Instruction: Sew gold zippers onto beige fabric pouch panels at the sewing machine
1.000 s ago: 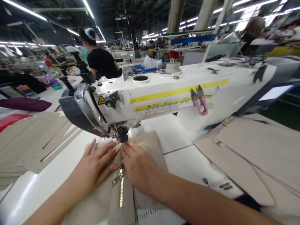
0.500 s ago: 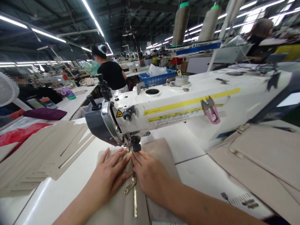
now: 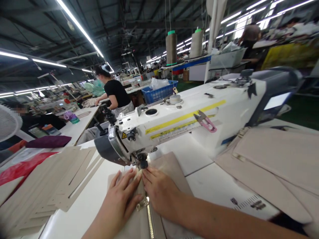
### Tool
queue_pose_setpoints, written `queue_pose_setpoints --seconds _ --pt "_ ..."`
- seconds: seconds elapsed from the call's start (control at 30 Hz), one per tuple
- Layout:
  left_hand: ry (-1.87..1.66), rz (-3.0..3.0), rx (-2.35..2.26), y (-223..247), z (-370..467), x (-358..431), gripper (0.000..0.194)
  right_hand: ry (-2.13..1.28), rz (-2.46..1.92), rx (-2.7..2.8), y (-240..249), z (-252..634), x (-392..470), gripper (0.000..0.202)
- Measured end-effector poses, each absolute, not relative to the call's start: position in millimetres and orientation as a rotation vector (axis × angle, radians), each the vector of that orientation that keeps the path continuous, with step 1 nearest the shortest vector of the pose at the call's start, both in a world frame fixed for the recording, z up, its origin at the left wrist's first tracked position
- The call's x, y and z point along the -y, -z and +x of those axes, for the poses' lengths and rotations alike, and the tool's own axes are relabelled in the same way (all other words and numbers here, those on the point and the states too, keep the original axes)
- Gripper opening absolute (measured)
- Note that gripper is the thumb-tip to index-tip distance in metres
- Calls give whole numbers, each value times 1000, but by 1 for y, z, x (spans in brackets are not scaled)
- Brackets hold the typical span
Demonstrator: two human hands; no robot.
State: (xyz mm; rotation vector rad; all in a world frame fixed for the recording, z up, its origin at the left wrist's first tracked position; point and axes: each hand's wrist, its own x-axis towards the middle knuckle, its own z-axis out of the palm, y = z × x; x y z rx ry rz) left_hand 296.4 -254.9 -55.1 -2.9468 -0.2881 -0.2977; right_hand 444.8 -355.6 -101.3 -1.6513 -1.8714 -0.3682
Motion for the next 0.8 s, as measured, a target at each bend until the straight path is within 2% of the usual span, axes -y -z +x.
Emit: queue_pose_setpoints --seconds 0.33,0.5,0.8 --pt "367 -2966 288 61 294 249 45 285 -1699 1850 93 444 357 40" --pt "374 -2983 322 57 295 252 44 258 -1909 1790 95 442 360 48" --pt "391 -2962 172 60 257 300 48 263 -1951 1899 89 413 419 48"
